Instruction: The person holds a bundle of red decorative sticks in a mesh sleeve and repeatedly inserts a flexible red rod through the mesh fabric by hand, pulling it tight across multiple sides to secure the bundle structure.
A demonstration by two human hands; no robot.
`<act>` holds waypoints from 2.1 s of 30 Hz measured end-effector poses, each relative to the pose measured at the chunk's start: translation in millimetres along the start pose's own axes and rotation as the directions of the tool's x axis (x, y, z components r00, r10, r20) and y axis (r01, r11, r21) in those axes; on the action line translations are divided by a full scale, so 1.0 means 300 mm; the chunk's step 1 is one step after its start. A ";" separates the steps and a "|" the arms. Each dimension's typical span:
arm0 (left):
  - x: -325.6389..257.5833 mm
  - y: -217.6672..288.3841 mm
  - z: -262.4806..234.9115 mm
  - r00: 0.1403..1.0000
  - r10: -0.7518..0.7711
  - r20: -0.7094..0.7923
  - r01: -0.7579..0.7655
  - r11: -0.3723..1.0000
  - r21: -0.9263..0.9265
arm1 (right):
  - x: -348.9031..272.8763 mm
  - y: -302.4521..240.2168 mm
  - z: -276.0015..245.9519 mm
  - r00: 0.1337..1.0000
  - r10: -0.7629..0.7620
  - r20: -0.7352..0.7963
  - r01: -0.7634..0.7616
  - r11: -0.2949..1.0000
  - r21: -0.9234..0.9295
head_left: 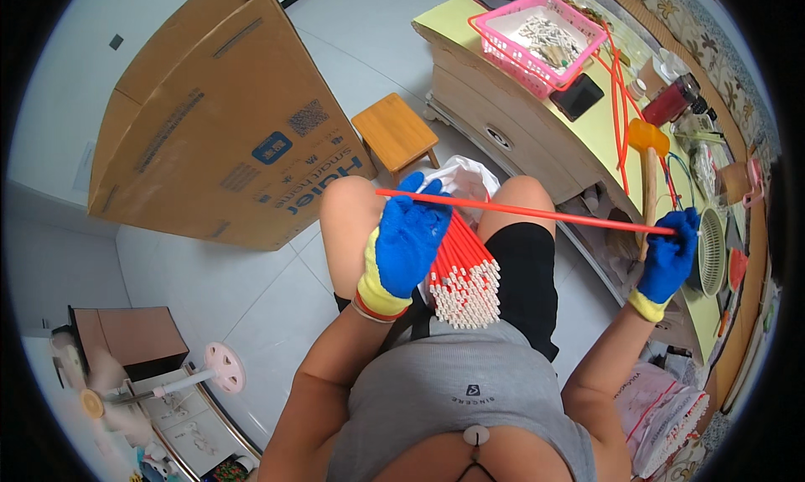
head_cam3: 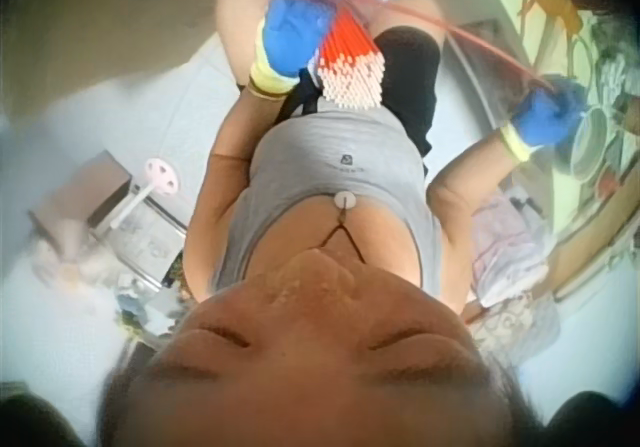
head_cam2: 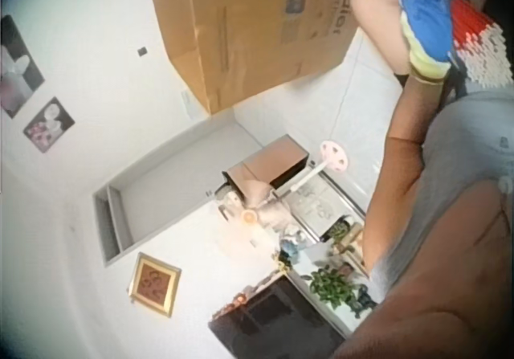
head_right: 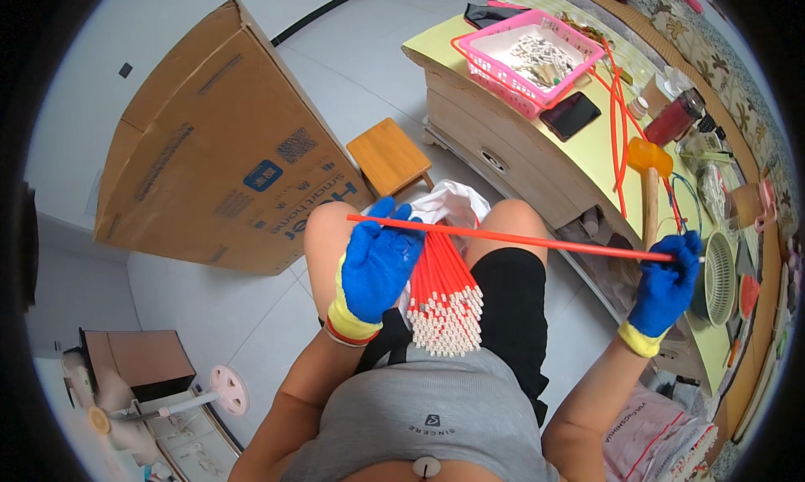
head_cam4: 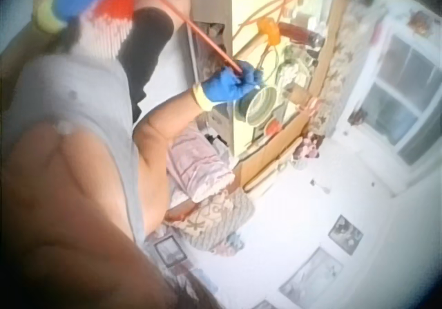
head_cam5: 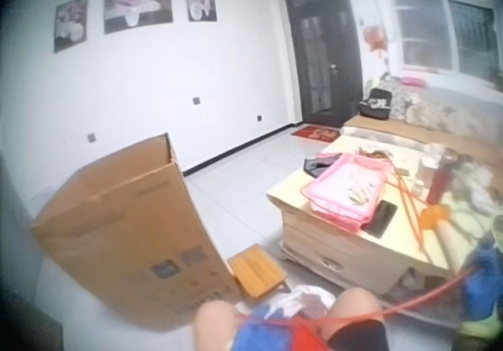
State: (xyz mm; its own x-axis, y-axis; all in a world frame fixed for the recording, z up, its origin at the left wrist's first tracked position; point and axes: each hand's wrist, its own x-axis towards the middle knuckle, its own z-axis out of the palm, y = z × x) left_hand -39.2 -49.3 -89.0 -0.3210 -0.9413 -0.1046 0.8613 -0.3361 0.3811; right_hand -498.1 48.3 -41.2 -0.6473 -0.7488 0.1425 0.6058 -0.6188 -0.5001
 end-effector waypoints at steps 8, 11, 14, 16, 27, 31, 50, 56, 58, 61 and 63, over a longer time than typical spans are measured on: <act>0.021 0.105 0.123 0.959 0.237 0.157 -0.221 0.969 -0.114 | -0.026 0.219 -0.106 0.962 0.260 0.086 -0.270 0.847 0.458; 0.031 0.204 0.223 0.916 0.305 0.261 -0.272 0.950 -0.156 | -0.035 0.267 0.076 0.884 0.357 0.301 -0.466 0.631 0.621; -0.018 0.311 0.217 0.787 0.273 0.554 -0.293 0.955 -0.055 | -0.090 0.278 0.275 0.907 0.271 0.324 -0.347 0.915 0.206; -0.053 0.344 0.278 0.750 0.097 0.654 -0.266 0.950 0.163 | -0.176 0.254 0.395 0.916 0.236 0.323 -0.173 0.962 -0.211; -0.197 0.270 0.281 0.741 -0.400 0.540 -0.638 -0.164 0.753 | -0.367 0.352 0.639 0.135 0.736 0.663 0.740 0.371 -0.562; -0.217 0.239 0.299 0.795 -0.357 0.490 -0.588 -0.254 0.768 | -0.386 0.380 0.643 0.124 0.753 0.646 0.823 0.286 -0.491; -0.223 0.228 0.262 0.776 -0.393 0.494 -0.617 -0.303 0.727 | -0.385 0.409 0.613 0.119 0.768 0.629 0.814 0.287 -0.505; -0.226 0.213 0.269 0.776 -0.397 0.490 -0.625 -0.389 0.677 | -0.378 0.412 0.633 0.071 0.828 0.556 0.811 0.277 -0.516; -0.226 0.207 0.244 0.747 -0.408 0.525 -0.662 -0.376 0.649 | -0.380 0.409 0.608 0.037 0.883 0.468 0.824 0.238 -0.514; -0.230 0.197 0.244 0.712 -0.413 0.568 -0.701 -0.373 0.608 | -0.394 0.432 0.487 -0.051 0.886 0.461 0.893 0.247 -0.376; -0.232 0.187 0.245 0.706 -0.406 0.580 -0.708 -0.377 0.598 | -0.396 0.437 0.474 -0.099 0.929 0.357 0.861 0.260 -0.436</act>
State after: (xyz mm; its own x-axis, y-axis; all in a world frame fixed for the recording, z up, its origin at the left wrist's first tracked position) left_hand 2.4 -0.4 7.0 -0.8047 -0.5097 0.3044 -0.3328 0.8119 0.4795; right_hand -276.0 22.3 -2.2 0.7921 -0.5852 -0.1735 -0.6021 -0.7023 -0.3799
